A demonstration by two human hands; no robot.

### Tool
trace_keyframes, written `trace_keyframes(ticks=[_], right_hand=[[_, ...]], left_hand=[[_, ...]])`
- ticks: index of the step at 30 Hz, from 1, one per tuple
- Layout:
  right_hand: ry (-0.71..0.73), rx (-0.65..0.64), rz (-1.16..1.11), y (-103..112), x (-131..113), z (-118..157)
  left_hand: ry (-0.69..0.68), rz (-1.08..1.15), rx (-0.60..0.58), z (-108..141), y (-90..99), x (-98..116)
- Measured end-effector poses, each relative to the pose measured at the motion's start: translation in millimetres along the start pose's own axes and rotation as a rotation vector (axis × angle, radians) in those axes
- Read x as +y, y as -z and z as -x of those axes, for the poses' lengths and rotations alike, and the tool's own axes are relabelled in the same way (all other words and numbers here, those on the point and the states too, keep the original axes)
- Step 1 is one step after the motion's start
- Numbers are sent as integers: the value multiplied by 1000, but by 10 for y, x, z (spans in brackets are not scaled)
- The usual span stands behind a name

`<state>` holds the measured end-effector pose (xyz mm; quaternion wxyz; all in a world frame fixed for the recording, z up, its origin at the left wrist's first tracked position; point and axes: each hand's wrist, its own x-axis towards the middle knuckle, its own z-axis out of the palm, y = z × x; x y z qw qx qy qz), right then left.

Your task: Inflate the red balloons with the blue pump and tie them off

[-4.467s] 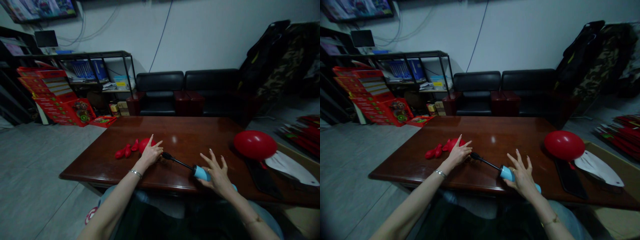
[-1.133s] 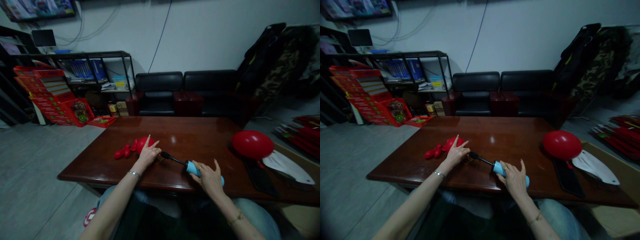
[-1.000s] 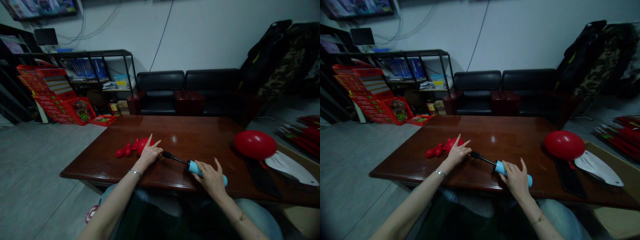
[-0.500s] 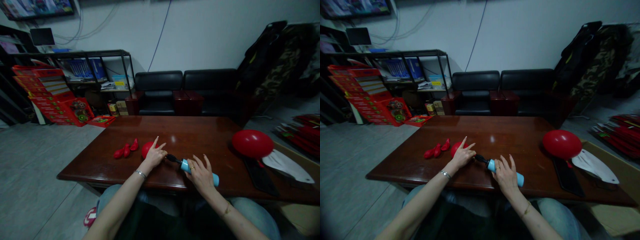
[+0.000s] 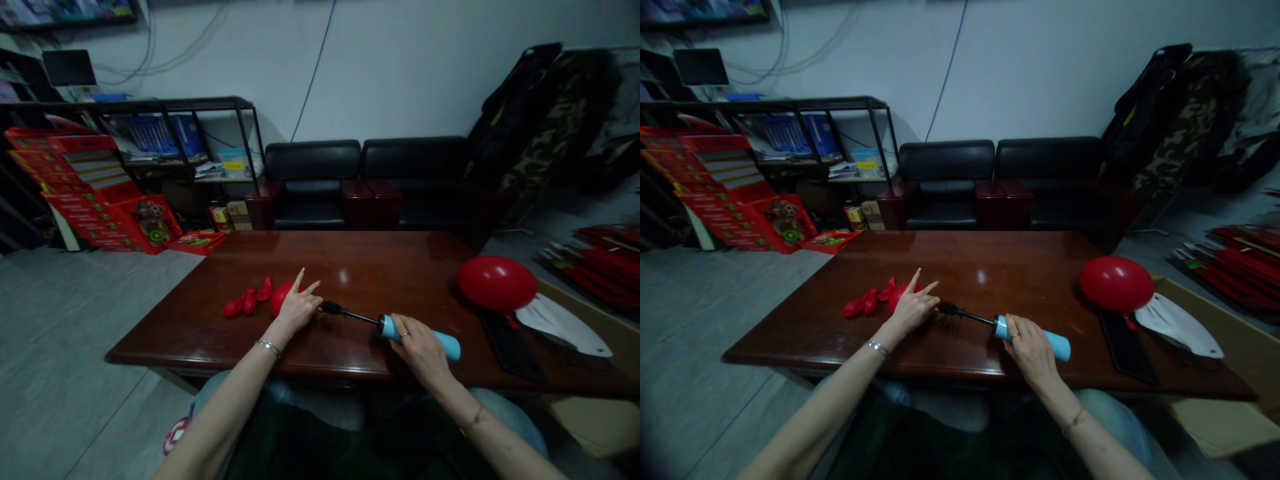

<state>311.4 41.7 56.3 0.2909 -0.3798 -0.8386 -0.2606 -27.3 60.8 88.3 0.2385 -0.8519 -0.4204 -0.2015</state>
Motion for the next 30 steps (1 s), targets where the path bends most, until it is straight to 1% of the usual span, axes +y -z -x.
trace_keyframes(ticks=[3, 6, 8, 10, 14, 18, 23, 26, 30], right_hand=[[20, 48, -21, -35, -149, -181], [1, 60, -10, -59, -322, -363], [-23, 49, -8, -71, -405, -428], [-15, 27, -9, -82, -443, -442], [22, -11, -19, -89, -387, -373], [19, -42, -15, -63, -187, -211], [2, -2, -19, 0, 59, 34], [-8, 40, -36, 32, 71, 44], [-9, 98, -63, 36, -109, -160]], left_hand=[[-11, 9, 24, -99, -4, 154], [0, 23, 35, -152, -15, 257], [22, 34, 30, -135, -21, 264], [36, 41, 16, -95, -27, 229], [17, 46, -12, -44, -46, 108], [6, 43, -42, -19, -36, -26], [25, 34, -47, 34, 64, -158], [29, 37, -22, 15, 128, -124], [18, 38, -1, -83, 142, 95]])
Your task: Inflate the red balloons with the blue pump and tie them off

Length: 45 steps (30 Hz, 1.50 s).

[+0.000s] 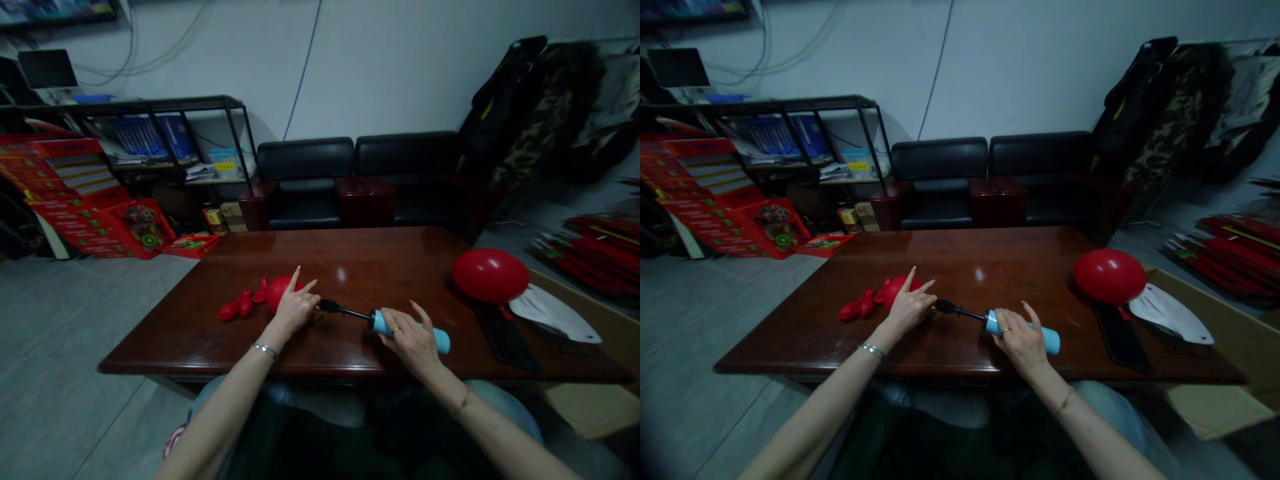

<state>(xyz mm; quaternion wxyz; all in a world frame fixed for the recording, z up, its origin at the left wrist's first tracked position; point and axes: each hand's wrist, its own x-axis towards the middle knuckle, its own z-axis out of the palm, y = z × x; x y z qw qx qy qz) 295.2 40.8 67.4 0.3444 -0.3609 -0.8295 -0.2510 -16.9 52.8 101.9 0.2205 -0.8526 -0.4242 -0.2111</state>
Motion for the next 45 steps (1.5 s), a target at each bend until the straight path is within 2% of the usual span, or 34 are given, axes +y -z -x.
trace_keyframes(ticks=[4, 8, 12, 21, 25, 29, 34, 38, 45], right_hand=[[39, 14, -3, -88, -215, -213], [41, -11, 11, -158, -268, -228], [26, -45, 21, -154, -212, -130], [-9, -28, 25, 24, 34, 75], [-27, 25, 20, -13, -37, 66], [-7, 17, 6, -115, -194, -86], [-34, -36, 3, -171, -296, -185], [-29, -60, 11, -147, -194, -76], [7, -81, 36, 11, 256, 234]], left_hand=[[-13, 13, 12, -61, -51, 185], [-1, 15, -3, -44, -82, 164], [-27, 18, -40, -29, -122, 91], [-13, 20, -22, 58, -118, -88], [-13, 18, -3, 47, -100, 33], [-34, 11, -10, -50, -102, 199], [-19, -4, 9, -69, -120, 180], [-45, 18, -35, 4, -139, 79], [-15, -5, -45, 134, -95, -165]])
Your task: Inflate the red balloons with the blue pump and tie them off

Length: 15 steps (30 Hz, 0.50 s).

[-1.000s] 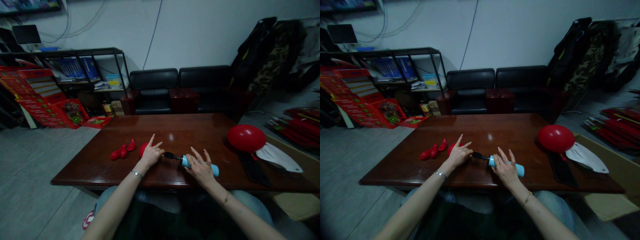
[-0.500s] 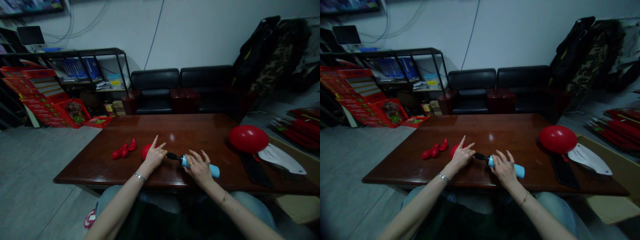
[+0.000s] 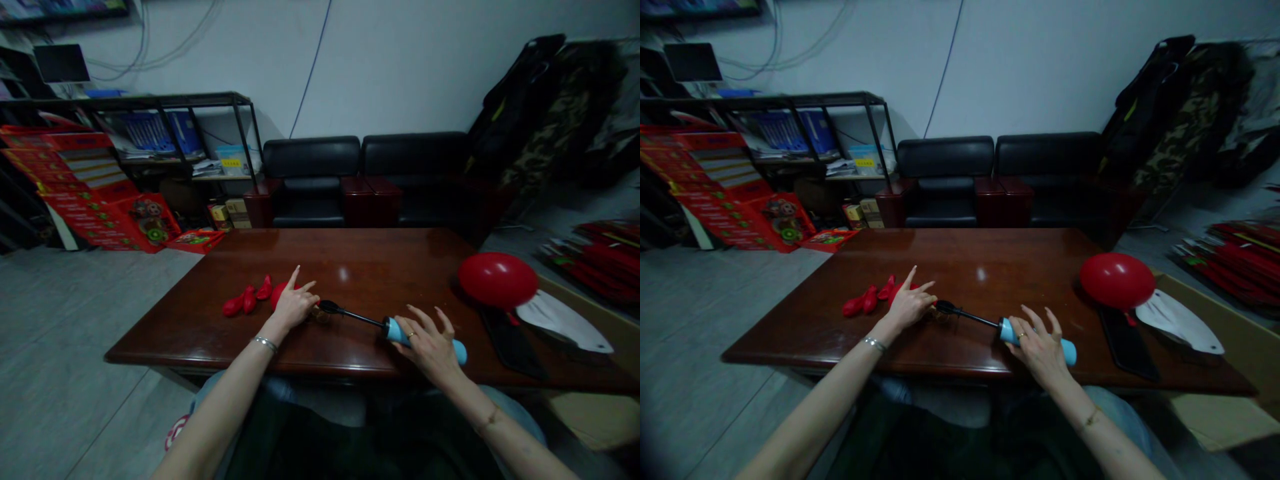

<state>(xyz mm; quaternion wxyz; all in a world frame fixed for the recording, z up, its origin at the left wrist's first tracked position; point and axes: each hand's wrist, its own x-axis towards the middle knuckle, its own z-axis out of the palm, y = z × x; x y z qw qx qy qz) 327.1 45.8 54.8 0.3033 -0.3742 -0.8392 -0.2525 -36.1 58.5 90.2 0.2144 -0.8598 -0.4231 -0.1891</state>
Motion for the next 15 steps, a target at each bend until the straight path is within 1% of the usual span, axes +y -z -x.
trace_keyframes(ticks=[2, 5, 9, 11, 13, 15], right_hand=[[3, -14, -13, 32, 38, 49], [-19, -18, -35, 50, -48, 29], [-32, -15, -76, 6, -322, -172], [-23, 16, -73, -31, -449, -305], [-21, 10, -59, -63, -530, -420], [-19, -8, -51, -84, -560, -494]], left_hand=[[-6, -25, 2, 17, 19, -34], [-20, -41, 10, -3, 32, -2], [-48, -27, 23, -110, 2, 176], [-71, -13, 30, -159, -27, 270], [-56, -7, 37, -174, -50, 325], [-26, 2, 38, -150, -63, 329]])
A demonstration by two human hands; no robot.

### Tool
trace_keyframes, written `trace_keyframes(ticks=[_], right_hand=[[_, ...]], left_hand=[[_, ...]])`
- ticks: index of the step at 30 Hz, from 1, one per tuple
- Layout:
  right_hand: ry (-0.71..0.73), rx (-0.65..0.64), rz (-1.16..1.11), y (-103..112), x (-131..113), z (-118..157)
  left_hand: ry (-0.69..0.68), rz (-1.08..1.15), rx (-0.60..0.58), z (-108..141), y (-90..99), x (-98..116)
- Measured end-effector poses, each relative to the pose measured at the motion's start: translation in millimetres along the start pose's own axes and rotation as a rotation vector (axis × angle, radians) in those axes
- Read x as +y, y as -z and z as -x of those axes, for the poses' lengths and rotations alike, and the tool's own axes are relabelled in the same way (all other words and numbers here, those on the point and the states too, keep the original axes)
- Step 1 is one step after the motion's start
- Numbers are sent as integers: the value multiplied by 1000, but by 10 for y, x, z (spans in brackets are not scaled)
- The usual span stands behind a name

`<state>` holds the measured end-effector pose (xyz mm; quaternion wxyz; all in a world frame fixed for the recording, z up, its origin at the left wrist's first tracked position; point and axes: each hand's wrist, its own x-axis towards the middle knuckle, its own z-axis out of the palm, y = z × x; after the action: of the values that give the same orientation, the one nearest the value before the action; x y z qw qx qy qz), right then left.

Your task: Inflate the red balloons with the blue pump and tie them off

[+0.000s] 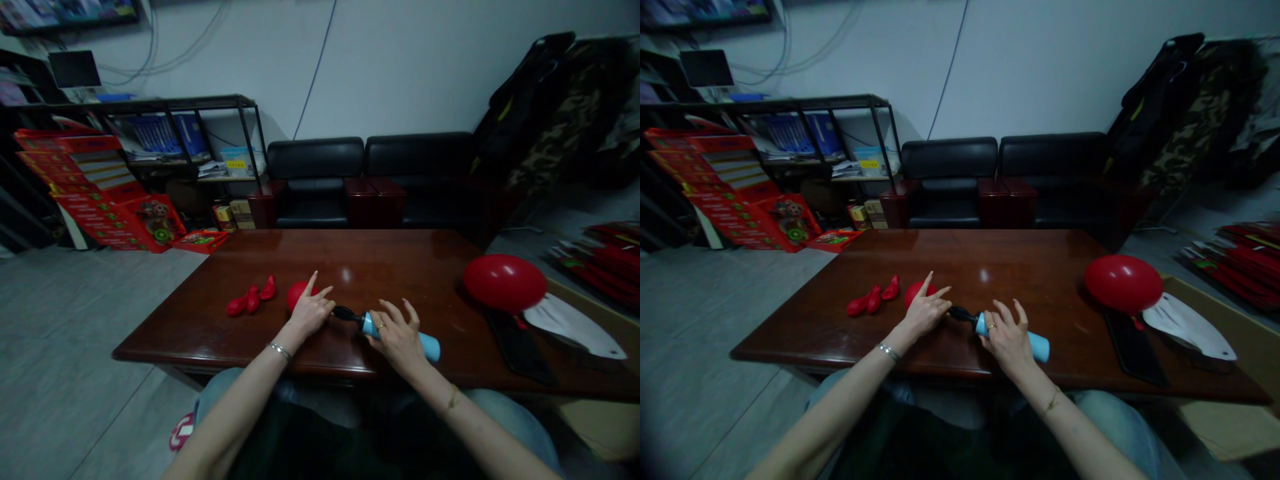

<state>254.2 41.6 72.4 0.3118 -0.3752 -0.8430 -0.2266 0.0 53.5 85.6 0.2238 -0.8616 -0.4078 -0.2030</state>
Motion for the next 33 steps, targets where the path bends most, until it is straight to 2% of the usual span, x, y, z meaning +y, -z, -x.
trace_keyframes(ticks=[4, 8, 15, 19, 24, 27, 30, 33], right_hand=[[24, -39, -16, -15, 68, 1], [19, -43, -30, 20, 267, 146], [-16, -35, 5, 169, 608, 408], [5, -4, 9, 124, 523, 378], [5, 51, -42, -12, 161, 137], [-13, 32, -34, -37, 36, 27], [-7, -13, -45, -13, 61, 24], [1, -35, -58, 30, 193, 121]], left_hand=[[18, 21, -7, 111, -14, -82], [41, 26, -19, 207, -16, -213], [74, -22, -12, 296, 121, -406], [56, -53, 24, 242, 146, -324], [-12, -20, 23, 43, 88, -79], [-3, -15, 24, -8, 56, -11], [15, 11, -2, 37, 39, -43], [21, 50, -24, 127, 29, -127]])
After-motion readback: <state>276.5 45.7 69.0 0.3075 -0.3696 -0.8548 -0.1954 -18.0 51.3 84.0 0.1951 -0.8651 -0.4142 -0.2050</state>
